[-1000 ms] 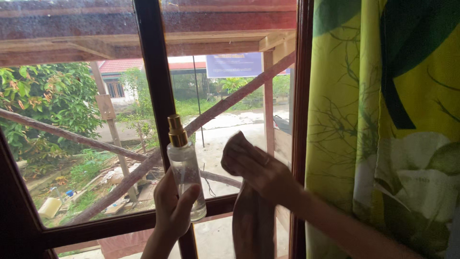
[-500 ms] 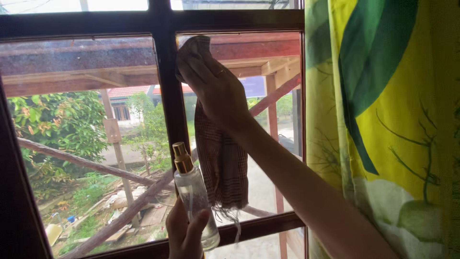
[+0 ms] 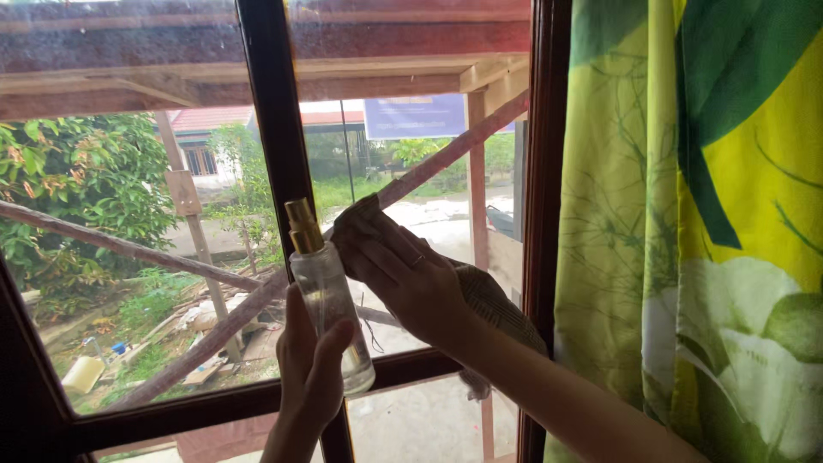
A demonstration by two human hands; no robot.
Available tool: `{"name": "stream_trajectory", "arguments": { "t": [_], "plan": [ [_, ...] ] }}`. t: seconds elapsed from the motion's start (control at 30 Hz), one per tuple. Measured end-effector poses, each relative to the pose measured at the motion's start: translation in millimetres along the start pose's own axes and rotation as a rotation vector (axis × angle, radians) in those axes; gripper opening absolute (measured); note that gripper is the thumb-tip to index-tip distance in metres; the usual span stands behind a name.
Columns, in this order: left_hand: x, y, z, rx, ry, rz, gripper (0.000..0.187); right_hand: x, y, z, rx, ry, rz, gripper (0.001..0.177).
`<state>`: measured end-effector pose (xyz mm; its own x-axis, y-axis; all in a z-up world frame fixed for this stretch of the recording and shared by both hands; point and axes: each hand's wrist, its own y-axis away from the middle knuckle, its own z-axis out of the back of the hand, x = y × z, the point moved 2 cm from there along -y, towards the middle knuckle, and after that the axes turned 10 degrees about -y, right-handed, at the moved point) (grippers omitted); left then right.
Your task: The person cleans a multi-pane wooden window using a spray bottle and a cloth. They repeatedly spray the glass panes and wipe them with the cloth, working systematically across the window surface.
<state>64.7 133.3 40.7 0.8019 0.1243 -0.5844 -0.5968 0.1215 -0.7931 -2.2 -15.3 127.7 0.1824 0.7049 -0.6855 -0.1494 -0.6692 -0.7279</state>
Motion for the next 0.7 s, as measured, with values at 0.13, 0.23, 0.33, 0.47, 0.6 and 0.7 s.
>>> {"name": "stream_trajectory", "arguments": {
  "t": [0.13, 0.23, 0.33, 0.47, 0.6, 0.7],
  "plan": [
    [-8, -1, 2, 0.068, -0.057, -0.006, 0.062, -19, -4, -26, -0.177, -0.485, -0.119, 0.041],
    [-10, 1, 1, 0.061, -0.021, 0.017, 0.063, -71, -51, -58, -0.377, -0.643, -0.284, 0.04],
    [-10, -1, -1, -0.021, 0.038, -0.035, 0.061, -68, -81, -63, -0.511, -0.517, -0.339, 0.037],
    [-9, -2, -5, -0.107, 0.048, -0.037, 0.045, -30, -61, -53, -0.363, -0.493, -0.211, 0.044],
    [-8, -9, -4, -0.136, -0.098, -0.06, 0.036, -16, -7, -31, -0.235, -0.596, -0.07, 0.042],
    [-12, -12, 1, -0.145, -0.088, -0.14, 0.041, -47, 1, -30, -0.246, -0.307, -0.011, 0.045]
  ]
}}
